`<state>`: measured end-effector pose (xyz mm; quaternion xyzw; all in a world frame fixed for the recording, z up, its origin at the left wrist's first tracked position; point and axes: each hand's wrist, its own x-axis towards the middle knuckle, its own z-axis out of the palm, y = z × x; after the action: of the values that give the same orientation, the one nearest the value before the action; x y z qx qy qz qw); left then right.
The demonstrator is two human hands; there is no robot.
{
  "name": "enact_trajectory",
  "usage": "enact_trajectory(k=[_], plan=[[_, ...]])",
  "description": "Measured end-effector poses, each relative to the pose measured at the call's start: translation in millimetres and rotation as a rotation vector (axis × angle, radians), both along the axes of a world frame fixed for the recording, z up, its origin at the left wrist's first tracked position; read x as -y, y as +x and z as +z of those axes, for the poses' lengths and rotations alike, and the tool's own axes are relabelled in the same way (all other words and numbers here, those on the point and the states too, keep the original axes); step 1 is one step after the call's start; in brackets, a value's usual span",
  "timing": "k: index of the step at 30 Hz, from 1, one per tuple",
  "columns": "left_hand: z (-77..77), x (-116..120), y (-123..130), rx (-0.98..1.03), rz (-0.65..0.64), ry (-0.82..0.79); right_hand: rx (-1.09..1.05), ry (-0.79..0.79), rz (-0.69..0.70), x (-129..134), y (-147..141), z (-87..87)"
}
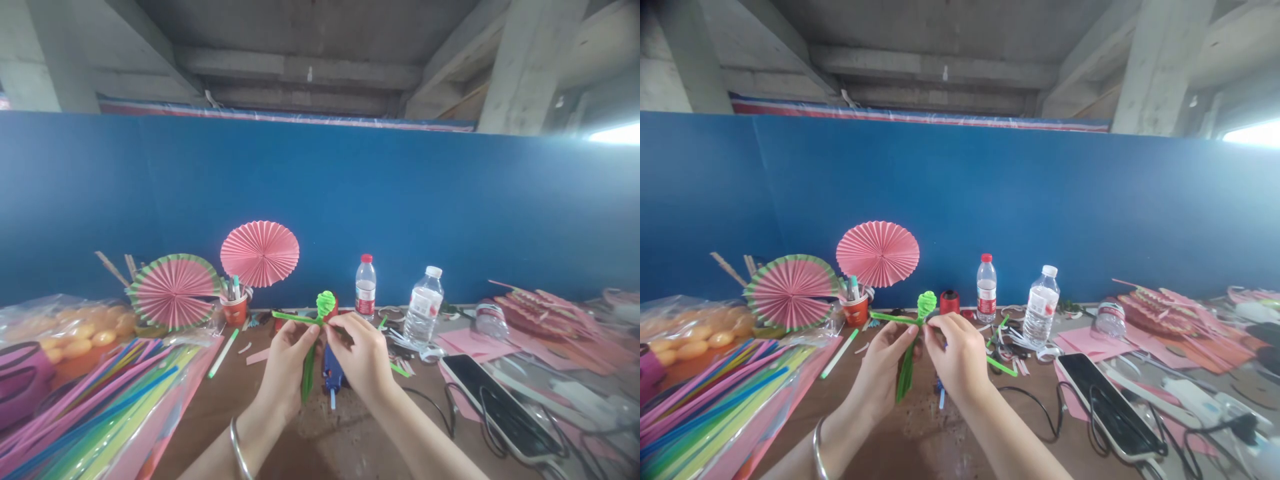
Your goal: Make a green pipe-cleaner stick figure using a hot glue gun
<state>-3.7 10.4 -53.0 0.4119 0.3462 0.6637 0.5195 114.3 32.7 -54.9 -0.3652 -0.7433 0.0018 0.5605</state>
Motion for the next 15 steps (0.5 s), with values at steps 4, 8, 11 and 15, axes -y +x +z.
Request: enact_trajectory(k=[4, 8, 11, 15], plan=[[1.3, 1.2, -1.2, -0.008, -0.013, 0.007, 0.022, 0.015, 0.028, 0.0, 2.7, -0.2], [2.4, 2.4, -2.2, -0.042, -0.003, 0.003, 0.054, 0.027, 0.024, -0.3, 4.6, -0.3], [4.2, 2.3, -1.4, -0.029, 0.015, -0.001, 0.094, 0.027, 0.02, 0.2, 4.8, 2.0], [5.8, 0.3, -1.0, -0.069, 0.064, 0.002, 0.106, 0.047, 0.032, 0.5, 4.5, 5.1]])
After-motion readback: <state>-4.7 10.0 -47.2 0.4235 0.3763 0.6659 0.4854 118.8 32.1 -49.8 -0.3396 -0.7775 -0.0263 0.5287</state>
